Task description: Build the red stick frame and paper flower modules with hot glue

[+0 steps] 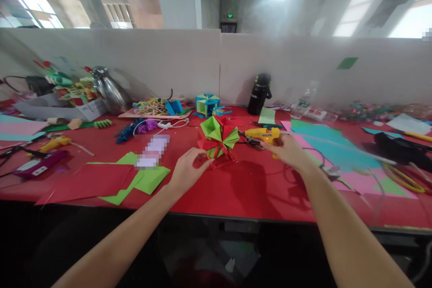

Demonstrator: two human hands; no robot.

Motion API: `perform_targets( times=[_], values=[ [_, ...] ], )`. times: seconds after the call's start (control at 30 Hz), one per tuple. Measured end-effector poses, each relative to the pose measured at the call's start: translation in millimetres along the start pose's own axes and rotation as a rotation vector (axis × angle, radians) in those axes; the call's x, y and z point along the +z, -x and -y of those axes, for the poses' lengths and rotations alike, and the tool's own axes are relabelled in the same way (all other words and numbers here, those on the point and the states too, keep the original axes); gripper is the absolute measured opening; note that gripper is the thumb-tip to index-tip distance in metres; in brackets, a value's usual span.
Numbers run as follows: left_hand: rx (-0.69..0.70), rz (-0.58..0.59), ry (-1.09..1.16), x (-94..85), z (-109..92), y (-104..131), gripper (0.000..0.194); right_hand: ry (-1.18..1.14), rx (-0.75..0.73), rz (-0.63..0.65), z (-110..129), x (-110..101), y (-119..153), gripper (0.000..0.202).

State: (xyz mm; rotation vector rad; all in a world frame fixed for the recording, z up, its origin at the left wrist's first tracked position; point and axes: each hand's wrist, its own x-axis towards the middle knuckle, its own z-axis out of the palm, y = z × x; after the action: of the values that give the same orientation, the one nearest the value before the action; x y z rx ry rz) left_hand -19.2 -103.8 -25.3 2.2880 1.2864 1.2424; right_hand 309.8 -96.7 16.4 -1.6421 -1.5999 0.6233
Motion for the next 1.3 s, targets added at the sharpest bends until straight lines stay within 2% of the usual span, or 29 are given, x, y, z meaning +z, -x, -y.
perform_targets(
  times=[0.13,0.27,0.4,0.53,0.7,0.8,0.87,0.93,1.0,1.07,1.17,1.23,1.3],
  values=[
    [-0.002,0.010,-0.018,1.2,2,0,0.014,-0.127,0.119,0.061,-1,3,0,0.051],
    [0.000,0.026,-0.060,2.0,4,-1,0.008,-0.188,0.139,-0.006,-5,-2,0,0.051],
    [0.002,0.037,-0.065,3.3,3,-1,0.011,-0.130,0.173,-0.052,-20,0,-3,0.049],
    [-0.003,0.055,-0.053,7.7,4,0,0.019,-0.033,0.124,0.007,-31,17,-5,0.042],
    [-0.028,0.103,-0.067,13.2,7,1,0.018,0.067,0.043,0.047,-35,44,-10,0.038],
    [-0.032,0.116,-0.088,15.8,7,2,0.016,0.176,-0.003,0.025,-34,44,-11,0.040],
    [-0.031,0.116,-0.097,17.4,7,3,0.014,0.310,-0.021,0.015,-31,34,-8,0.043],
    [-0.027,0.118,-0.101,18.4,6,3,0.010,0.454,0.023,0.045,-25,19,1,0.045],
    [-0.026,0.119,-0.104,18.1,5,3,0.006,0.559,0.117,0.153,-16,5,12,0.049],
    [-0.030,0.120,-0.112,16.4,3,2,0.004,0.568,0.110,0.311,-3,0,24,0.052],
    [-0.041,0.127,-0.121,12.0,1,3,0.002,0.333,-0.160,0.439,20,18,33,0.040],
    [-0.047,0.125,-0.116,8.6,1,2,0.004,0.228,-0.262,0.318,34,41,34,0.035],
    [-0.054,0.115,-0.115,5.5,2,2,0.005,0.186,-0.292,0.206,43,64,33,0.037]
  ],
)
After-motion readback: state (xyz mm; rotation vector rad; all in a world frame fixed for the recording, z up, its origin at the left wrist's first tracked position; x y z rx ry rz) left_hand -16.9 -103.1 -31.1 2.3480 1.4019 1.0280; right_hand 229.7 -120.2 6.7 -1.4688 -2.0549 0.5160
